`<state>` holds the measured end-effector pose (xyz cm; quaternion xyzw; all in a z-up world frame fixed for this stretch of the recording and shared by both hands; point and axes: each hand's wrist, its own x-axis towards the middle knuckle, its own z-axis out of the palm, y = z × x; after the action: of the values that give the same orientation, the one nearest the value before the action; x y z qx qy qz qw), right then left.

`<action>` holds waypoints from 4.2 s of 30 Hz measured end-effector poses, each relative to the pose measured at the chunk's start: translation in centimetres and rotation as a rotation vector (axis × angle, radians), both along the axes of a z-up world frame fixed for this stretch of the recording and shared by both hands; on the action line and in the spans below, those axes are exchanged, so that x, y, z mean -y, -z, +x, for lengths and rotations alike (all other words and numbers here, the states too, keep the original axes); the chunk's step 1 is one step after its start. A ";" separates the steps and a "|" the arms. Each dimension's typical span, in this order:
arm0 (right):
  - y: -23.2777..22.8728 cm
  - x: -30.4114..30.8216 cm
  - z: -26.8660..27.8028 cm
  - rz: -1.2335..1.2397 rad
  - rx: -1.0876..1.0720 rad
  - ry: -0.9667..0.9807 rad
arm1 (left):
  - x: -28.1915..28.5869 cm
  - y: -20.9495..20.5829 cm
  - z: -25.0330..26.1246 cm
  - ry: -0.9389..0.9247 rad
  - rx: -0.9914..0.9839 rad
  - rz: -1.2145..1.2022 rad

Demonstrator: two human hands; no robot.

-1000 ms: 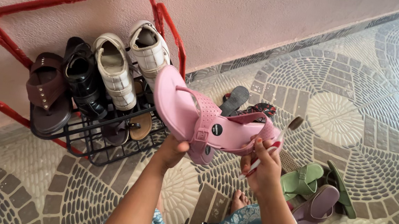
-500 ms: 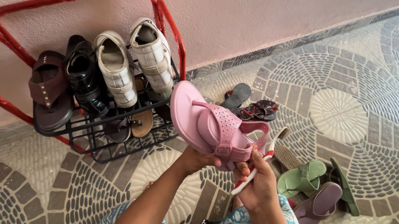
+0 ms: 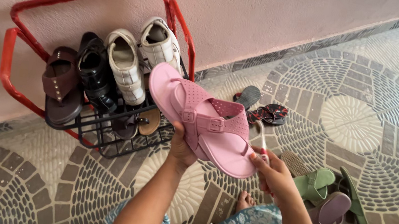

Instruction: The person cleans a pair of pink sandals and a pair of green sandals using a toothbrush. They scrub the straps and soles of each sandal individually, then place the cleaned sandals on a nearby shoe rack.

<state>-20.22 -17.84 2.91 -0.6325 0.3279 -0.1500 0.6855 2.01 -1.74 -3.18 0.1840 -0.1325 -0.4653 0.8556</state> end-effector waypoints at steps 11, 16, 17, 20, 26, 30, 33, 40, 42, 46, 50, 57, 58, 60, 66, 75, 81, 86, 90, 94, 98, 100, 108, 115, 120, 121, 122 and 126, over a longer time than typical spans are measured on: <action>0.4 -2.0 -0.8 0.421 0.157 0.208 | 2.6 1.6 -3.1 0.022 0.060 0.008; 0.0 -0.7 -1.1 0.329 0.073 0.150 | 2.1 -0.2 -3.0 0.050 0.064 0.068; 0.1 -0.7 -1.3 0.300 0.102 0.129 | 2.2 -0.7 -3.0 0.011 0.059 0.083; 0.1 -0.9 -1.5 0.252 0.165 0.028 | 0.5 -2.8 -4.6 -0.171 0.142 0.419; 1.1 -2.0 -2.0 0.276 0.146 -0.402 | -5.5 -7.2 -10.5 -0.460 0.247 0.744; 1.1 -3.1 -0.4 0.392 0.277 -0.681 | -12.9 -7.9 -10.5 -0.340 -0.108 0.806; 0.5 -4.4 1.8 0.391 0.320 -0.703 | -20.3 -6.7 -7.8 -0.424 -0.137 0.636; 1.0 -6.6 6.5 0.372 0.282 -0.592 | -33.0 2.5 2.8 -0.621 -0.017 0.826; 1.4 -7.2 7.4 0.382 0.239 -0.606 | -33.7 6.5 5.6 -0.638 0.142 0.829; 1.4 -6.7 8.1 0.327 0.084 -0.586 | -34.6 11.5 7.9 -0.586 0.121 0.822; 1.6 -5.0 9.3 0.310 0.058 -0.540 | -37.3 13.6 4.0 -0.472 -0.025 0.935; 2.4 -4.8 11.6 0.230 -0.105 -0.541 | -36.8 19.3 8.4 -0.585 -0.085 0.858; 2.5 -4.9 11.6 0.217 -0.127 -0.548 | -35.8 20.1 10.8 -0.599 -0.078 0.895; 2.4 -5.1 11.7 0.247 -0.141 -0.549 | -34.0 21.5 15.8 -0.667 0.062 0.900; 3.3 -4.8 11.7 0.253 -0.225 -0.549 | -27.6 24.5 26.6 -0.758 0.243 1.183; 3.8 -3.7 12.4 0.258 -0.223 -0.570 | -27.7 25.6 29.6 -1.058 0.864 1.580; 3.2 -4.8 13.0 0.150 -0.369 -0.546 | -24.3 22.9 28.0 -1.478 0.751 1.551; 3.0 -6.7 12.0 -0.040 -0.396 -0.821 | -20.2 13.5 16.7 -1.194 0.886 1.334; 3.3 -9.9 11.4 -0.153 -0.301 -0.907 | -18.1 3.4 4.8 0.001 1.157 1.340; 1.2 -10.4 10.6 -0.397 -0.060 -0.822 | -15.3 -1.5 -6.0 0.830 1.843 1.212; -1.8 -10.5 9.2 -0.110 -0.310 -0.588 | -13.2 -0.6 -13.0 1.047 1.940 1.247; -2.5 -10.3 8.1 -0.040 -0.241 -0.544 | -12.9 1.1 -14.3 1.154 1.938 1.284; -2.7 -8.0 3.7 -0.002 -0.096 -0.369 | -17.4 3.8 -8.7 0.739 0.251 0.905; -2.9 -6.7 2.1 0.041 -0.130 -0.164 | -16.2 18.6 -18.3 0.422 0.517 0.766; -2.8 -7.1 2.5 0.042 -0.089 -0.198 | -14.0 20.4 -20.9 0.129 1.156 0.662; -2.7 -7.2 2.5 0.035 -0.093 -0.205 | -14.5 19.5 -20.4 0.266 1.163 0.881; -2.7 -7.2 2.3 0.042 -0.088 -0.202 | -15.5 18.3 -19.5 0.458 1.187 1.143; -3.1 -6.7 2.3 0.062 -0.052 -0.182 | -19.0 9.2 -13.3 0.120 1.314 1.615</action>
<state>-17.89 -11.15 6.03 -0.6418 0.2914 -0.0606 0.7068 -11.25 17.21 -12.38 0.9117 -0.2304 -0.2655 0.2129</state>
